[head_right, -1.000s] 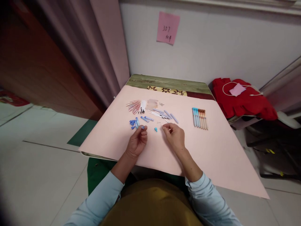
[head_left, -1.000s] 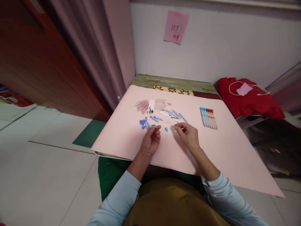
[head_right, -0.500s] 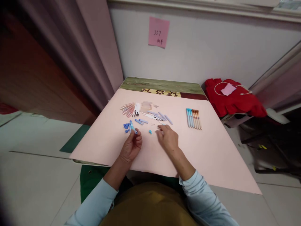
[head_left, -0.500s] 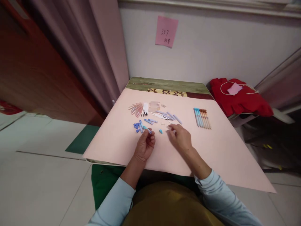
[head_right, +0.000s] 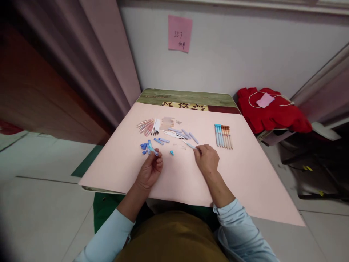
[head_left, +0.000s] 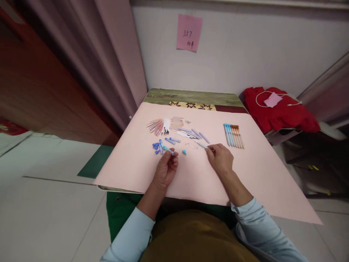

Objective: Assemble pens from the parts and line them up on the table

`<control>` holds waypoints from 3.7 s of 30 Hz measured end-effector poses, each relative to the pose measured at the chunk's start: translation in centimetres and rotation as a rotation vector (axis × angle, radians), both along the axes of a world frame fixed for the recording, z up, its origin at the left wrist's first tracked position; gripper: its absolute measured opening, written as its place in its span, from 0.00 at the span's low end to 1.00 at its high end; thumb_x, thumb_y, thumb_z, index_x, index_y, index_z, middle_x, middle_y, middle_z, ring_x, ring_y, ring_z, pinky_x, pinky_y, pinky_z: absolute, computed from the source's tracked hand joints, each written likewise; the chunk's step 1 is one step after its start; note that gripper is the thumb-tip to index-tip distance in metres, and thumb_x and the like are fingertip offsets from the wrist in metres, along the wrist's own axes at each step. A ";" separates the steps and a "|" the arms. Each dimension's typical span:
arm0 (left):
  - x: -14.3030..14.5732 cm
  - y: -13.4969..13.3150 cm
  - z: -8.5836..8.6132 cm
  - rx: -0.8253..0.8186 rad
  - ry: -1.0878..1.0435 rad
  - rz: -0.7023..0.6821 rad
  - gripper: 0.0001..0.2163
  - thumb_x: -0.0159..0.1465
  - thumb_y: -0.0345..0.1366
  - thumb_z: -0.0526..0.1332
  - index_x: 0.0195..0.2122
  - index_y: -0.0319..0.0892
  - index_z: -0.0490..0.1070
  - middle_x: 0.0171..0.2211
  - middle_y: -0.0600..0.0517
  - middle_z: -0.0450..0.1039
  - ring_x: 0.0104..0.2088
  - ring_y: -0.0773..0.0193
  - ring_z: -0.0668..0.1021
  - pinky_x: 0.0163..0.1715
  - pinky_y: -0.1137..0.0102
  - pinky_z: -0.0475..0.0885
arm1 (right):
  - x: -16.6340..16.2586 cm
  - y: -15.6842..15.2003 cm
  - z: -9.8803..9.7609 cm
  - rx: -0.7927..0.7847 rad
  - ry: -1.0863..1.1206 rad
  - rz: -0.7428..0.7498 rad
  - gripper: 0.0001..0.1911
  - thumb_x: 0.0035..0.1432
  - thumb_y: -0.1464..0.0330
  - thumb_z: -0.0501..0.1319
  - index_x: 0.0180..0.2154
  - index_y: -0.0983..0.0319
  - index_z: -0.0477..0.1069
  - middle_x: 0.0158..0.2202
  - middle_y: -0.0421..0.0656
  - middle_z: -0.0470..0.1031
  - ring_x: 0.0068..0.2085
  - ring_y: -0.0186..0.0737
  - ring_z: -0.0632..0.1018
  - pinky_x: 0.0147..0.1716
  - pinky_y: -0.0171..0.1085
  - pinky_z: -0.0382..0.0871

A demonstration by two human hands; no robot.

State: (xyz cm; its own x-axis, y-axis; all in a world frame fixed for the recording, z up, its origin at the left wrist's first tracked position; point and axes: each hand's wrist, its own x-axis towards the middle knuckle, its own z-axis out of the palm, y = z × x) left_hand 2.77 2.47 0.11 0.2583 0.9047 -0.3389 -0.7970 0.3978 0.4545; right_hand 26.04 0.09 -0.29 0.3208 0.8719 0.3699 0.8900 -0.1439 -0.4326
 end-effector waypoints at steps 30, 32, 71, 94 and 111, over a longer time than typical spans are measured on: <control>0.6 -1.0 0.2 0.155 0.155 -0.055 0.14 0.52 0.38 0.73 0.35 0.35 0.74 0.34 0.46 0.81 0.23 0.72 0.76 0.23 0.77 0.73 | -7.8 -4.6 3.3 0.314 0.102 0.324 0.05 0.63 0.65 0.60 0.37 0.58 0.74 0.34 0.42 0.79 0.35 0.40 0.78 0.38 0.38 0.70; 0.5 -1.0 0.2 0.149 0.163 -0.064 0.15 0.52 0.38 0.73 0.35 0.35 0.74 0.34 0.46 0.81 0.22 0.72 0.77 0.22 0.77 0.73 | -8.0 -4.7 3.2 0.289 0.095 0.302 0.07 0.63 0.63 0.59 0.36 0.58 0.74 0.33 0.43 0.79 0.34 0.39 0.78 0.37 0.38 0.69; 1.7 -1.8 1.8 0.296 0.396 -0.116 0.11 0.55 0.40 0.71 0.31 0.36 0.78 0.22 0.51 0.72 0.20 0.75 0.68 0.16 0.79 0.56 | -7.8 -5.7 3.2 -0.078 0.690 0.283 0.16 0.58 0.53 0.62 0.31 0.59 0.72 0.24 0.39 0.73 0.24 0.34 0.70 0.27 0.34 0.64; 1.3 0.4 1.9 0.646 0.970 -0.037 0.10 0.58 0.34 0.67 0.42 0.45 0.79 0.35 0.48 0.76 0.30 0.64 0.74 0.32 0.72 0.70 | -4.4 -5.4 2.4 -0.211 1.223 0.310 0.18 0.53 0.54 0.68 0.36 0.62 0.75 0.26 0.40 0.74 0.28 0.35 0.73 0.31 0.35 0.68; 2.0 1.1 2.6 0.488 0.834 -0.187 0.09 0.59 0.39 0.65 0.37 0.40 0.72 0.29 0.53 0.75 0.30 0.66 0.77 0.32 0.71 0.73 | -1.4 -5.4 3.0 -0.183 0.543 0.215 0.14 0.60 0.59 0.59 0.44 0.54 0.79 0.40 0.41 0.81 0.36 0.41 0.80 0.34 0.35 0.72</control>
State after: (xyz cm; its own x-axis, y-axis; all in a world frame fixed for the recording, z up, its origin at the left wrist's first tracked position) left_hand 4.74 3.58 2.69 0.2594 0.9627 -0.0775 -0.0891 0.1037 0.9906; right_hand 24.59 -5.30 2.69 0.2312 0.9720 0.0415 0.5667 -0.0998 -0.8178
